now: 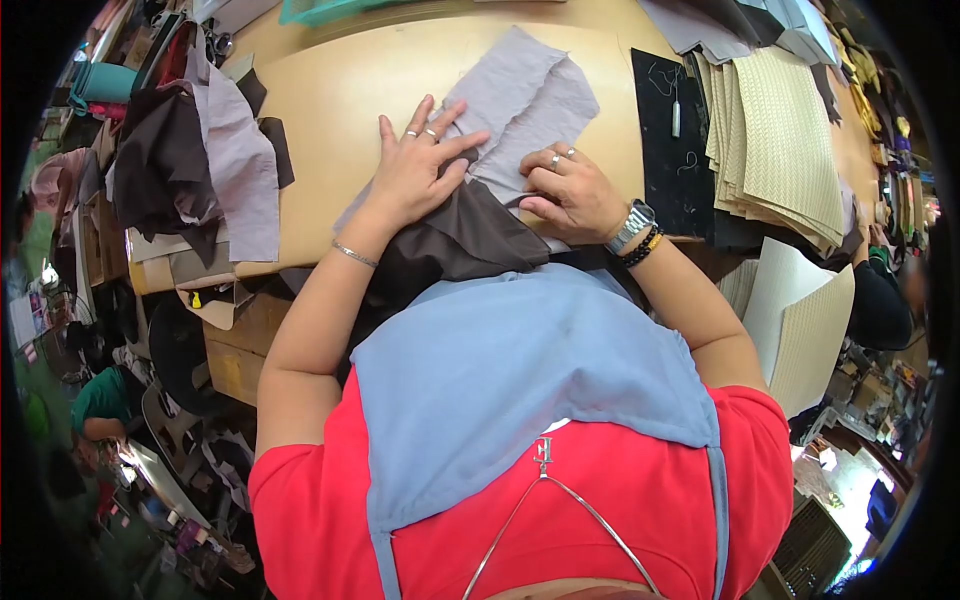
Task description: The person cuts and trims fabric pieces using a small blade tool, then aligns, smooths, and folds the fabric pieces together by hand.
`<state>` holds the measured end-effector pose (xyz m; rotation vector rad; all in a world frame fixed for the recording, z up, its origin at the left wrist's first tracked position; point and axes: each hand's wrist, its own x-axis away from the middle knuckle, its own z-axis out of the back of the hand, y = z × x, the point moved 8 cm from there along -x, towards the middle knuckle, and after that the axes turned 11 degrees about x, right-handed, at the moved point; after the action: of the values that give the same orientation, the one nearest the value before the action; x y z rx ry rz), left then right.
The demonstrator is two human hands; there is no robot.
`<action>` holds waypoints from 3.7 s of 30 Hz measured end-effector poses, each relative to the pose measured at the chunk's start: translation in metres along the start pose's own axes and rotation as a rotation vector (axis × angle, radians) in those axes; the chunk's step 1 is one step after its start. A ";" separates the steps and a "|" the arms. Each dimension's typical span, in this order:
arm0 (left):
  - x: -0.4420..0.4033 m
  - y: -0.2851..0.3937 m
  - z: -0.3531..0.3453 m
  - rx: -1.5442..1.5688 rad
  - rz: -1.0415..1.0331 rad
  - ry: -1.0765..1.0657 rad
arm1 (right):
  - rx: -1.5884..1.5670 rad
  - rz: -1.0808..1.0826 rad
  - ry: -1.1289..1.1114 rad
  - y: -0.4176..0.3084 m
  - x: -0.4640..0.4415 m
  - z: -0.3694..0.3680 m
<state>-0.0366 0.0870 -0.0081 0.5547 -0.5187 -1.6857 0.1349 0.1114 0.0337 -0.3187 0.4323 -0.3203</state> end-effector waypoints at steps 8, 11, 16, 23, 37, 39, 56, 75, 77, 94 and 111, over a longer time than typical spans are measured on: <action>0.001 -0.001 0.001 0.027 -0.015 -0.014 | -0.022 -0.070 0.025 0.010 0.003 -0.006; 0.001 0.007 0.004 -0.041 -0.002 0.008 | -0.016 -0.073 0.047 0.009 0.002 -0.007; 0.001 0.010 0.002 -0.151 0.017 0.052 | 0.093 -0.088 0.040 0.014 0.004 0.001; 0.001 0.010 0.000 -0.152 0.031 0.064 | 0.720 -0.539 0.302 0.113 0.057 0.086; 0.000 0.009 -0.001 -0.118 0.041 0.064 | 0.107 -0.730 0.435 0.114 0.067 0.118; 0.000 0.009 0.000 -0.118 0.043 0.061 | 0.143 -0.746 0.407 0.100 0.055 0.131; -0.001 0.009 -0.001 -0.109 0.055 0.049 | -0.191 -0.438 0.429 0.071 0.003 0.072; -0.001 0.009 0.001 -0.096 0.065 0.039 | -0.409 -0.580 0.222 0.056 -0.001 0.012; -0.001 0.009 0.001 -0.101 0.065 0.039 | -0.429 -0.553 0.240 0.053 -0.002 0.013; -0.002 0.015 0.005 -0.126 0.064 0.035 | -0.528 -0.589 0.228 0.049 0.000 0.008; -0.040 0.023 -0.015 -0.282 0.031 -0.031 | -0.337 -0.568 0.321 0.072 -0.001 0.027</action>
<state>-0.0029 0.1217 -0.0022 0.3150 -0.3025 -1.7036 0.1632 0.1832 0.0313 -0.7272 0.7121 -0.8644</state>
